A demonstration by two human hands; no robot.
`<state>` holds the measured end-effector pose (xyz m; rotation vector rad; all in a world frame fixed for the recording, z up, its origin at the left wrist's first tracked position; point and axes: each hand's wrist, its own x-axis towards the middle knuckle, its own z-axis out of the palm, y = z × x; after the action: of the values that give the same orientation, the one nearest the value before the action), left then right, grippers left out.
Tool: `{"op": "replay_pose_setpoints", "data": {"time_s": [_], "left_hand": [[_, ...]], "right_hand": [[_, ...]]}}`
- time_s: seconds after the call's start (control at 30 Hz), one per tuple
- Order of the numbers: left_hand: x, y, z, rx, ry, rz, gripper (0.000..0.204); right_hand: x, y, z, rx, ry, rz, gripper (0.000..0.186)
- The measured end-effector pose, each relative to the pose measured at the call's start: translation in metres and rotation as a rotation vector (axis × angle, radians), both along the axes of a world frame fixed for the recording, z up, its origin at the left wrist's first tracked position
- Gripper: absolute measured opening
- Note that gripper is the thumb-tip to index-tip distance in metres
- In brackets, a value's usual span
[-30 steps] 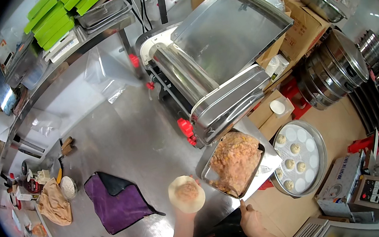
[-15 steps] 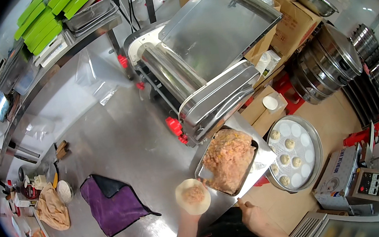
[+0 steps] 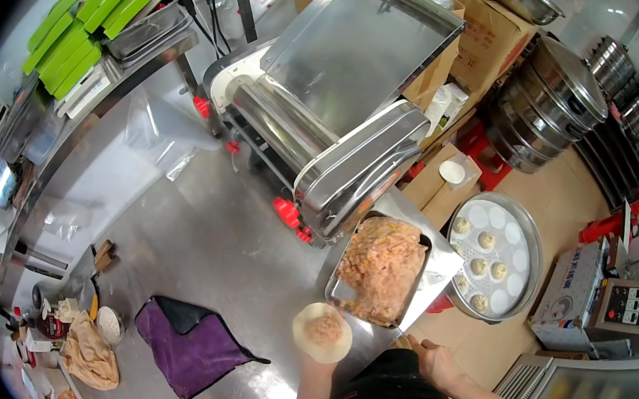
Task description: The person repeatedly scoops meat filling onto round dough wrappers, pleats and seals each dumpling by hand, and places the finished dumplings into a steamer tray. A coworker rolls additional wrappers nearby.
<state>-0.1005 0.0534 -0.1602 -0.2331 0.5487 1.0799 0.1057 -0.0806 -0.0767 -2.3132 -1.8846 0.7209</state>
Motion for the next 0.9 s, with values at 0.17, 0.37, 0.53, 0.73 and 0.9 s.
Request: {"op": "replay_pose_setpoints", "data": {"time_s": [0.17,0.37,0.53,0.73,0.9], "left_hand": [[0.003,-0.002,-0.001,0.003,0.007,-0.013,0.045],[-0.002,-0.008,-0.017,0.08,0.09,-0.025,0.046],[-0.007,-0.012,-0.015,0.085,0.067,0.044,0.046],[-0.009,-0.019,-0.014,0.013,0.011,0.099,0.045],[-0.008,-0.026,-0.008,-0.004,0.026,0.123,0.044]], "right_hand": [[-0.008,-0.007,-0.008,0.152,0.157,-0.089,0.045],[-0.007,0.004,-0.018,-0.001,0.498,-0.229,0.035],[-0.011,0.04,-0.01,0.019,0.372,-0.095,0.04],[-0.025,0.054,-0.019,-0.102,0.036,0.15,0.051],[-0.027,0.056,-0.024,-0.047,0.069,0.123,0.043]]}}
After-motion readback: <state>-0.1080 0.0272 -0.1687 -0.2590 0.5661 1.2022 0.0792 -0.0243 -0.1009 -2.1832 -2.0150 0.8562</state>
